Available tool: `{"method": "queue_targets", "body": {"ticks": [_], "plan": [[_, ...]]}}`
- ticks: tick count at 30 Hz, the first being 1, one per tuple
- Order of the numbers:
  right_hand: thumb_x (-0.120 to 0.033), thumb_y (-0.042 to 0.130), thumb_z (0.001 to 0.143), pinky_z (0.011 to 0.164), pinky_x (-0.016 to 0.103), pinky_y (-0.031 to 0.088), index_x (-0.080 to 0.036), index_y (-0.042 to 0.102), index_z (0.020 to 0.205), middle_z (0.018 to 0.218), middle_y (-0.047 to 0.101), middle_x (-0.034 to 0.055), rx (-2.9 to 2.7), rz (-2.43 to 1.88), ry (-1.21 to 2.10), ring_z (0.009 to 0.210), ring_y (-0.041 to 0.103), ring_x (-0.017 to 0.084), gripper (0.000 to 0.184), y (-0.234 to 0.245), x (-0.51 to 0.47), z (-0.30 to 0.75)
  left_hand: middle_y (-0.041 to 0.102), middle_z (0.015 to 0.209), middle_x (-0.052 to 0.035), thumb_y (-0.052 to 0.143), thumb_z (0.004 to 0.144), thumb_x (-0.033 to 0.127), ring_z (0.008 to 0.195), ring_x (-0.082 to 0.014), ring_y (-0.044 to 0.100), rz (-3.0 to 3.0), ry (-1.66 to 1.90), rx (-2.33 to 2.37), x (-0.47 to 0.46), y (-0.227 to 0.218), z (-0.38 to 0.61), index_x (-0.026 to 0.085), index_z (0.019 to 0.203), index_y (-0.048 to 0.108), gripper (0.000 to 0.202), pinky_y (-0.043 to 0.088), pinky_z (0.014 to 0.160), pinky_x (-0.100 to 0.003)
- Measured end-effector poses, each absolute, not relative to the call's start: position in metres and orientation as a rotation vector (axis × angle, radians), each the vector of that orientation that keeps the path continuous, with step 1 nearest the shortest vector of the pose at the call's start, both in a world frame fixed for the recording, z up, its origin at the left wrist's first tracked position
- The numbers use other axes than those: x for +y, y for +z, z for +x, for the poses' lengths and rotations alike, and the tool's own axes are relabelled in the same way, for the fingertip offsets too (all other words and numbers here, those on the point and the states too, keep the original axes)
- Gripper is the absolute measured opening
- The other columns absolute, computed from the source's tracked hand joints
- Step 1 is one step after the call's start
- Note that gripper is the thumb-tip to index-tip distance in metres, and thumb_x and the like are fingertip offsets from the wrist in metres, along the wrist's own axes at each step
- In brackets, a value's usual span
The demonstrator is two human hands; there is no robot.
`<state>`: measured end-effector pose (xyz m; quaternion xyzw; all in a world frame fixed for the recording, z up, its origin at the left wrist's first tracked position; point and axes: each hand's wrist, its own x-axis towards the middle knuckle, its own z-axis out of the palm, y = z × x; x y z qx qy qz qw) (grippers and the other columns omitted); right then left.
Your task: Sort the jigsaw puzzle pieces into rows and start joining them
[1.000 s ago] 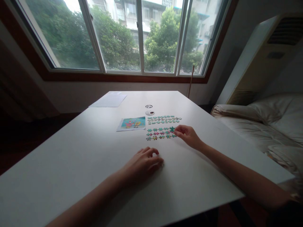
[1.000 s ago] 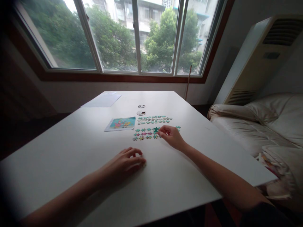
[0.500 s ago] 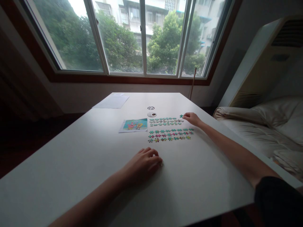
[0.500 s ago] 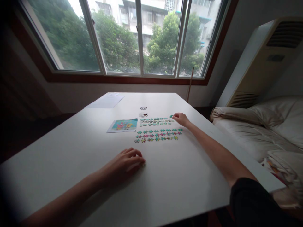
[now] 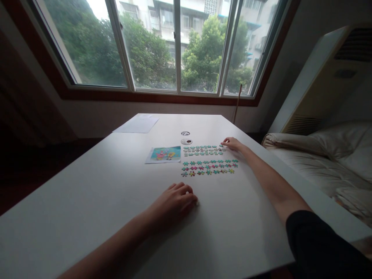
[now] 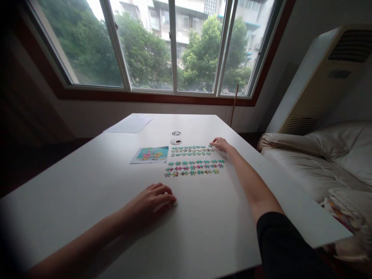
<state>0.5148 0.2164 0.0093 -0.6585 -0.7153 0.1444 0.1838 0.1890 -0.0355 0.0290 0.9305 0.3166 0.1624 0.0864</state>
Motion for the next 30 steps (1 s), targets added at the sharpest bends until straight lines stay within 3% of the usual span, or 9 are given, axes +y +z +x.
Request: {"method": "queue_targets", "body": {"ticks": [6,14,19,25,30], "plan": [[-0.033,0.062,0.067,0.058,0.019,0.037,-0.016,0.066,0.09,0.078,0.063,0.0045,-2.072,-1.778,0.366,0.065,0.053,0.011,0.028,0.005,0.212,0.506,0.06,0.084,-0.0037,0.044,0.084,0.018,0.081,-0.0167,0.05,2.775,0.534,0.975,-0.035,0.028,0.188,0.021,0.087,0.06,0.017,0.037,0.072,-0.029],[-0.034,0.06,0.07,0.056,0.019,0.038,-0.015,0.066,0.09,0.073,0.063,0.0035,-2.113,-1.694,0.399,0.059,0.053,0.009,0.029,0.006,0.204,0.504,0.061,0.078,-0.0038,0.045,0.082,0.017,0.076,-0.0166,0.049,2.71,0.657,1.089,-0.033,0.027,0.189,0.018,0.076,0.059,0.015,0.037,0.07,-0.03],[-0.03,0.054,0.074,0.059,0.022,0.038,-0.011,0.065,0.091,0.078,0.063,0.0073,-2.073,-1.64,0.291,0.063,0.052,0.012,0.027,0.016,0.192,0.494,0.062,0.075,-0.0037,0.046,0.081,0.017,0.075,-0.0161,0.051,2.47,0.808,1.15,-0.031,0.027,0.19,0.017,0.074,0.06,0.017,0.04,0.068,-0.027],[-0.025,0.054,0.075,0.063,0.022,0.039,-0.016,0.064,0.083,0.076,0.061,0.0022,-2.204,-1.372,0.286,0.065,0.05,0.011,0.016,0.024,0.116,0.452,0.062,0.071,-0.0012,0.047,0.081,0.024,0.065,-0.013,0.052,2.217,0.865,1.289,-0.029,0.031,0.193,0.017,0.074,0.063,0.019,0.039,0.06,-0.023],[-0.024,0.053,0.077,0.058,0.021,0.039,-0.017,0.064,0.08,0.071,0.06,0.0021,-2.341,-0.963,0.583,0.064,0.051,0.011,0.013,0.026,0.024,0.421,0.062,0.071,-0.0004,0.046,0.082,0.024,0.065,-0.0126,0.053,2.198,0.863,1.272,-0.034,0.032,0.198,0.018,0.074,0.063,0.019,0.039,0.06,-0.022]]}}
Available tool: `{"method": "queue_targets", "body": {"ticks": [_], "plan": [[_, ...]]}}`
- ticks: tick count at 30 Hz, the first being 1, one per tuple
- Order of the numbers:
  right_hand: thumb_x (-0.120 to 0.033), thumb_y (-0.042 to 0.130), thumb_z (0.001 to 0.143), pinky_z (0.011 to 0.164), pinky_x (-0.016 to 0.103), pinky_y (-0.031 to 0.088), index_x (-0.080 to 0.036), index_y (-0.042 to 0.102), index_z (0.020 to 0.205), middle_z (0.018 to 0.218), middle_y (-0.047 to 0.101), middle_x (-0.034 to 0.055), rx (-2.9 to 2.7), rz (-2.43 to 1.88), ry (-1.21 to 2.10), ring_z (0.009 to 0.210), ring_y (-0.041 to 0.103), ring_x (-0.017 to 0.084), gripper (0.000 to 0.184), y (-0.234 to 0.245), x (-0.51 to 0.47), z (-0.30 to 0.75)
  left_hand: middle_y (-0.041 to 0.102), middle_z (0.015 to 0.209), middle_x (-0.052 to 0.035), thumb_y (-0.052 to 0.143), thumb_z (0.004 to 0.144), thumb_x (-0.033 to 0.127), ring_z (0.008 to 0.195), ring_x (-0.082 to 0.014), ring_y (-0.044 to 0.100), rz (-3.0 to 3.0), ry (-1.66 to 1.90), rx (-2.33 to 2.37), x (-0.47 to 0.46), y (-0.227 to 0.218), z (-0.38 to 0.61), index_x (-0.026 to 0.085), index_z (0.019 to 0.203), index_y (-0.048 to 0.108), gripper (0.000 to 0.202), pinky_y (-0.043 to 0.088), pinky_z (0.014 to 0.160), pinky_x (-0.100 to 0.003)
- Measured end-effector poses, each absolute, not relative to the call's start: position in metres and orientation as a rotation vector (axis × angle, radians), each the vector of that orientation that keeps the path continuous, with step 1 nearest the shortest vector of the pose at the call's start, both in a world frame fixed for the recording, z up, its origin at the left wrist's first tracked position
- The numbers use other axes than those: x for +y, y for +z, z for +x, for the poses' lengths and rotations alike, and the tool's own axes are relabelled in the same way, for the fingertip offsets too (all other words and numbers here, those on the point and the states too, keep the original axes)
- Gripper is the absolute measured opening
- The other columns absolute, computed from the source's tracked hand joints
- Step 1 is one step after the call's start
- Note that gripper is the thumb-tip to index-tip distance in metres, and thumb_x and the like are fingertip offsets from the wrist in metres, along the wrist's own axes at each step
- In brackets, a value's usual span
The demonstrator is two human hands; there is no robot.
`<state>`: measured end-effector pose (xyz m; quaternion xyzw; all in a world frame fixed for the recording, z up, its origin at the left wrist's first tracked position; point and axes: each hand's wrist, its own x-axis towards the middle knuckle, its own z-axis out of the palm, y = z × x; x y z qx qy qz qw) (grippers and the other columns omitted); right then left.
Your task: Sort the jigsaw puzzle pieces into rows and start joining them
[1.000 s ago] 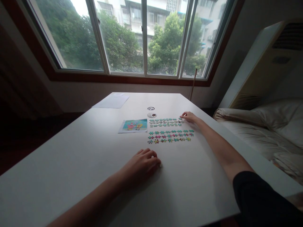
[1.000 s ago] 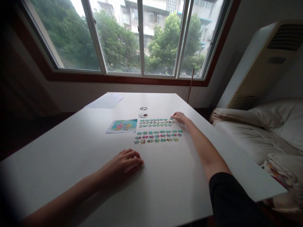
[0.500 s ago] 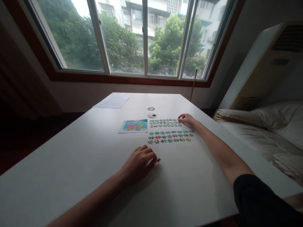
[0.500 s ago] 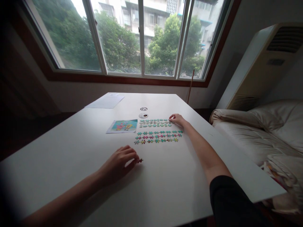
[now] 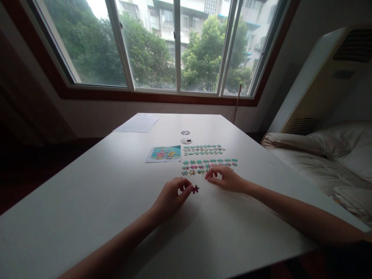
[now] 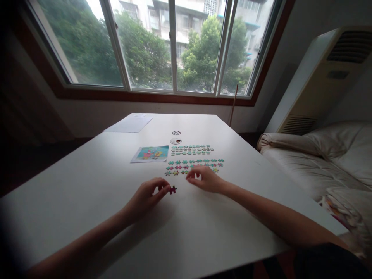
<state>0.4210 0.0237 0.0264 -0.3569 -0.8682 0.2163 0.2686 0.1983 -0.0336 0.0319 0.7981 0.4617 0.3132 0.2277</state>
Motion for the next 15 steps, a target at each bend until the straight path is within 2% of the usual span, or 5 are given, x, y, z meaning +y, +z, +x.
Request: {"method": "queue_targets", "body": {"ticks": [5,15], "plan": [[-0.03,0.054,0.078,0.054,0.02,0.037,-0.016,0.063,0.08,0.071,0.06,0.0017,-2.247,-0.946,0.791,0.063,0.049,0.01,0.017,0.029,-0.017,0.407,0.058,0.071,-0.0018,0.045,0.082,0.023,0.069,-0.0139,0.051,2.312,0.861,1.197,-0.036,0.029,0.201,0.017,0.071,0.059,0.019,0.039,0.064,-0.024],[-0.03,0.056,0.077,0.053,0.02,0.035,-0.015,0.062,0.073,0.064,0.057,-0.0004,-2.131,-0.988,0.837,0.058,0.046,0.008,0.017,0.024,-0.024,0.399,0.056,0.071,-0.0015,0.045,0.083,0.023,0.067,-0.0132,0.051,2.31,0.871,1.154,-0.036,0.026,0.203,0.017,0.073,0.059,0.019,0.039,0.063,-0.024]]}}
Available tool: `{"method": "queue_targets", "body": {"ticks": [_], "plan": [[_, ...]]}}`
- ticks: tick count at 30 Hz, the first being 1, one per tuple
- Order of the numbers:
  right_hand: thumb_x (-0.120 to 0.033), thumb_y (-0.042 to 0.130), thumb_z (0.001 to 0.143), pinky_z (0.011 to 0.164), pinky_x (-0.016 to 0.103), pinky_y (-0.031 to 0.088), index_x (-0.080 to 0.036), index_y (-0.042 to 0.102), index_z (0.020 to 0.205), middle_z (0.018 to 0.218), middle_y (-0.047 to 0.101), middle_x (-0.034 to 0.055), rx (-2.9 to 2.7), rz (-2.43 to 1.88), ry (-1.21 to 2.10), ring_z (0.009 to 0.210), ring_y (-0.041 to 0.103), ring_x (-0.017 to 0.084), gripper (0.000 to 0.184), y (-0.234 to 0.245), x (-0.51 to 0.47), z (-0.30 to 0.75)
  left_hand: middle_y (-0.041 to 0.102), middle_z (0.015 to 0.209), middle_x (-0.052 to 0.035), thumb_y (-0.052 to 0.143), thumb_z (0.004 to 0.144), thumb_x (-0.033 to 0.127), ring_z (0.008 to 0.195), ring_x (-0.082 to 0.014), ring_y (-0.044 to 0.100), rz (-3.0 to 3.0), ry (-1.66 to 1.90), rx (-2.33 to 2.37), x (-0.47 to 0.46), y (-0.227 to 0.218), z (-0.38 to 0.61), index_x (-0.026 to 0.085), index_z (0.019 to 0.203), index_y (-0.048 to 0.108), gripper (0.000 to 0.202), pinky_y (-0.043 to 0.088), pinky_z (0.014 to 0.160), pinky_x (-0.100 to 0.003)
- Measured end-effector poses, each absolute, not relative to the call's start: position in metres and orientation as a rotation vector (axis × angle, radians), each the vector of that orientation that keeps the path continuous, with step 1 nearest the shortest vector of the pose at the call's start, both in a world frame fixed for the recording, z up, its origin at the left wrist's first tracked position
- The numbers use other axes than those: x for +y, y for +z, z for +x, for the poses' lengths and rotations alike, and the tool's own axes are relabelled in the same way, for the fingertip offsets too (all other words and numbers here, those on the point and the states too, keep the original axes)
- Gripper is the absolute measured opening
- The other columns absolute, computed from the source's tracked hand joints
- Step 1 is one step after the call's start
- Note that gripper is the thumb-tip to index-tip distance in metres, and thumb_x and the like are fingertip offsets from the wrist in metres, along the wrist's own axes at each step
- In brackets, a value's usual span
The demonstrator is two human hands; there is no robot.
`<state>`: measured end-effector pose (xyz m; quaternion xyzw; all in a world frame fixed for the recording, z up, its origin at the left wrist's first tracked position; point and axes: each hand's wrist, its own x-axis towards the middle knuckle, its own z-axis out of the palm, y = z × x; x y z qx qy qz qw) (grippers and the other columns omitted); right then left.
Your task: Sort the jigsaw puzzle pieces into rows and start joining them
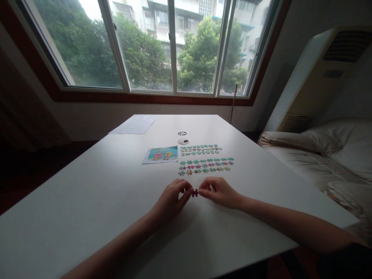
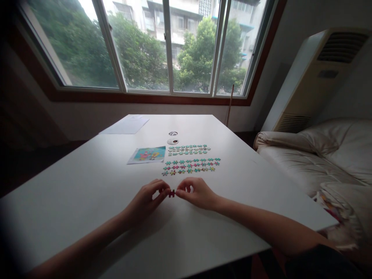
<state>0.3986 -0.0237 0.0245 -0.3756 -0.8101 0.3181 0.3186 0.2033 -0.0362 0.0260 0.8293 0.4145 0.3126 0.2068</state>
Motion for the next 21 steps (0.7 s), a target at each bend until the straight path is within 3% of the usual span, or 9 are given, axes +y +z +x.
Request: {"method": "queue_targets", "body": {"ticks": [9,21], "plan": [[-0.028,0.053,0.077,0.054,0.02,0.034,-0.015,0.06,0.072,0.064,0.057,-0.0006,-2.105,-1.001,0.716,0.059,0.046,0.009,0.015,0.028,-0.015,0.407,0.057,0.073,-0.0024,0.043,0.085,0.024,0.071,-0.0142,0.051,2.366,0.86,1.145,-0.037,0.024,0.201,0.017,0.077,0.057,0.018,0.04,0.065,-0.026],[-0.036,0.05,0.079,0.053,0.022,0.034,-0.015,0.06,0.072,0.061,0.056,0.0002,-1.926,-1.175,0.493,0.057,0.046,0.01,0.024,0.032,0.022,0.45,0.059,0.072,-0.0034,0.046,0.078,0.011,0.073,-0.0164,0.048,2.669,0.7,1.149,-0.021,0.015,0.173,0.018,0.073,0.057,0.014,0.038,0.067,-0.028]]}}
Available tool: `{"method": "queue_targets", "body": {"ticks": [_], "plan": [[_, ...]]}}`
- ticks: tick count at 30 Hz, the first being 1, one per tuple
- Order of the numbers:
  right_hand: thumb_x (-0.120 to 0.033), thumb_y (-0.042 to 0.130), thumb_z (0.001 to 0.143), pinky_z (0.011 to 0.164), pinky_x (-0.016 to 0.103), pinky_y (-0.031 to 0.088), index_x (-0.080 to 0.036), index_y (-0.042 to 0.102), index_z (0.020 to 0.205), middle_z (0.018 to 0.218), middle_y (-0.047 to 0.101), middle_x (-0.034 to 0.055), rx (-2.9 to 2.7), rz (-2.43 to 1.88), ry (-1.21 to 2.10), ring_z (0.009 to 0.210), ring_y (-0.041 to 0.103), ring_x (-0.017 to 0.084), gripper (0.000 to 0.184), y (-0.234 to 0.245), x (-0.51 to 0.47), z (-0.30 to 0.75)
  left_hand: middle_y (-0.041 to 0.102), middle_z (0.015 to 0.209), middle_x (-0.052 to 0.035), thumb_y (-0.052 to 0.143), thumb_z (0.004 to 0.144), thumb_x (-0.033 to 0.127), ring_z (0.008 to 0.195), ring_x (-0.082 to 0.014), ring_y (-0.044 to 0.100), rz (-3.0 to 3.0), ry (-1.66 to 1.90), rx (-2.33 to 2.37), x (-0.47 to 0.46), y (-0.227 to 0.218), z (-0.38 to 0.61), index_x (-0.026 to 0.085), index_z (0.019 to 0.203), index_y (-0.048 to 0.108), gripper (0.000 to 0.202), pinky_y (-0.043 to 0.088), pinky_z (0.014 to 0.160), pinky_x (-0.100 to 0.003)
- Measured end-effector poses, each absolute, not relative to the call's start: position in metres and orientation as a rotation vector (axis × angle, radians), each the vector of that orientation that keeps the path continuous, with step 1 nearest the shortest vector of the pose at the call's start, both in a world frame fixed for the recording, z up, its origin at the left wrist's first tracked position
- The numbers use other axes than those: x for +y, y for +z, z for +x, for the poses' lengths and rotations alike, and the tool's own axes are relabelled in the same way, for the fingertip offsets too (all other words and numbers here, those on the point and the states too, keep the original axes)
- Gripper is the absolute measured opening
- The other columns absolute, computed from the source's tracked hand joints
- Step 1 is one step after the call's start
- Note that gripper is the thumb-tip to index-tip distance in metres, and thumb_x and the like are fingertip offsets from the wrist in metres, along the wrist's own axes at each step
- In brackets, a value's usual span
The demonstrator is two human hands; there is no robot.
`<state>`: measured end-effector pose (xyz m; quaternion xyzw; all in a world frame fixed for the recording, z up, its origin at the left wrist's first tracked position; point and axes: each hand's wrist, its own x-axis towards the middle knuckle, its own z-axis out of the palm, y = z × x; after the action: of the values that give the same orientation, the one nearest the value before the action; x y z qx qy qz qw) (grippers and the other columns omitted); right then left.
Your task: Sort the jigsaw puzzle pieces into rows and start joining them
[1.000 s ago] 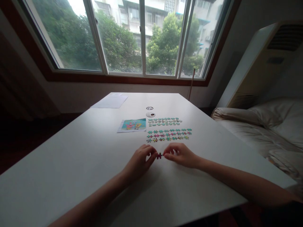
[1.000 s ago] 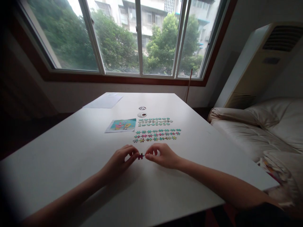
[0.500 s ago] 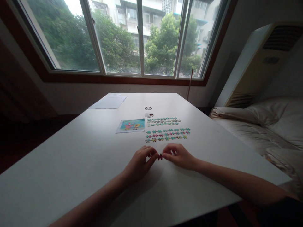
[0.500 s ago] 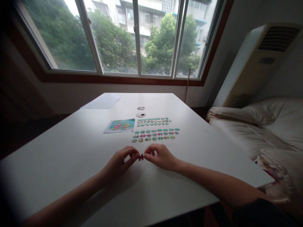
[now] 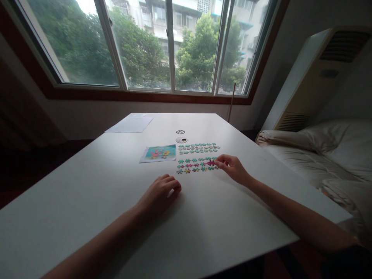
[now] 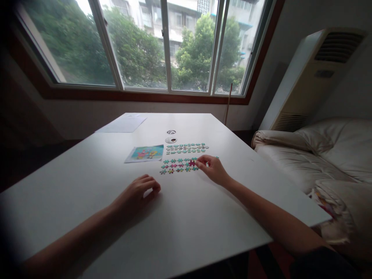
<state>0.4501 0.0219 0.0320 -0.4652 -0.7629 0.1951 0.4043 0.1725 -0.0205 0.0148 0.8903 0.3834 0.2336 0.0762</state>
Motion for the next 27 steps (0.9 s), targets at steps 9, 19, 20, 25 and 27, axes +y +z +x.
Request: {"method": "queue_targets", "body": {"ticks": [9,19,20,25,27], "plan": [[-0.03,0.048,0.078,0.062,0.025,0.037,-0.017,0.06,0.074,0.069,0.06,0.0032,-2.302,-1.339,0.044,0.064,0.05,0.013,0.018,0.046,0.046,0.495,0.06,0.072,-0.0036,0.045,0.078,0.011,0.072,-0.016,0.05,2.73,0.644,1.096,-0.026,0.02,0.174,0.018,0.074,0.059,0.016,0.039,0.066,-0.027],[-0.042,0.046,0.075,0.057,0.024,0.036,-0.015,0.062,0.076,0.068,0.061,0.0042,-2.361,-1.719,0.348,0.062,0.051,0.014,0.032,0.037,0.082,0.572,0.061,0.073,-0.0041,0.045,0.078,0.012,0.072,-0.0163,0.05,2.748,0.606,1.111,-0.026,0.023,0.175,0.018,0.074,0.06,0.016,0.039,0.067,-0.028],[-0.043,0.046,0.075,0.055,0.024,0.036,-0.014,0.062,0.076,0.067,0.061,0.0041,-2.36,-1.734,0.41,0.061,0.051,0.014,0.034,0.036,0.082,0.575,0.061,0.073,-0.0041,0.045,0.078,0.012,0.072,-0.0164,0.05,2.749,0.601,1.11,-0.026,0.023,0.175,0.018,0.074,0.06,0.017,0.039,0.067,-0.028],[-0.046,0.047,0.074,0.053,0.023,0.036,-0.013,0.062,0.075,0.064,0.061,0.0044,-2.346,-1.805,0.552,0.057,0.051,0.013,0.036,0.034,0.08,0.576,0.061,0.073,-0.004,0.044,0.078,0.012,0.072,-0.0162,0.05,2.768,0.599,1.106,-0.026,0.023,0.174,0.018,0.074,0.059,0.017,0.039,0.068,-0.028],[-0.045,0.05,0.072,0.055,0.023,0.038,-0.014,0.063,0.08,0.069,0.062,0.0055,-2.338,-1.798,0.494,0.061,0.053,0.014,0.035,0.034,0.079,0.574,0.061,0.074,-0.0041,0.044,0.078,0.012,0.072,-0.0162,0.05,2.767,0.603,1.105,-0.026,0.023,0.174,0.018,0.075,0.059,0.017,0.039,0.067,-0.028]]}}
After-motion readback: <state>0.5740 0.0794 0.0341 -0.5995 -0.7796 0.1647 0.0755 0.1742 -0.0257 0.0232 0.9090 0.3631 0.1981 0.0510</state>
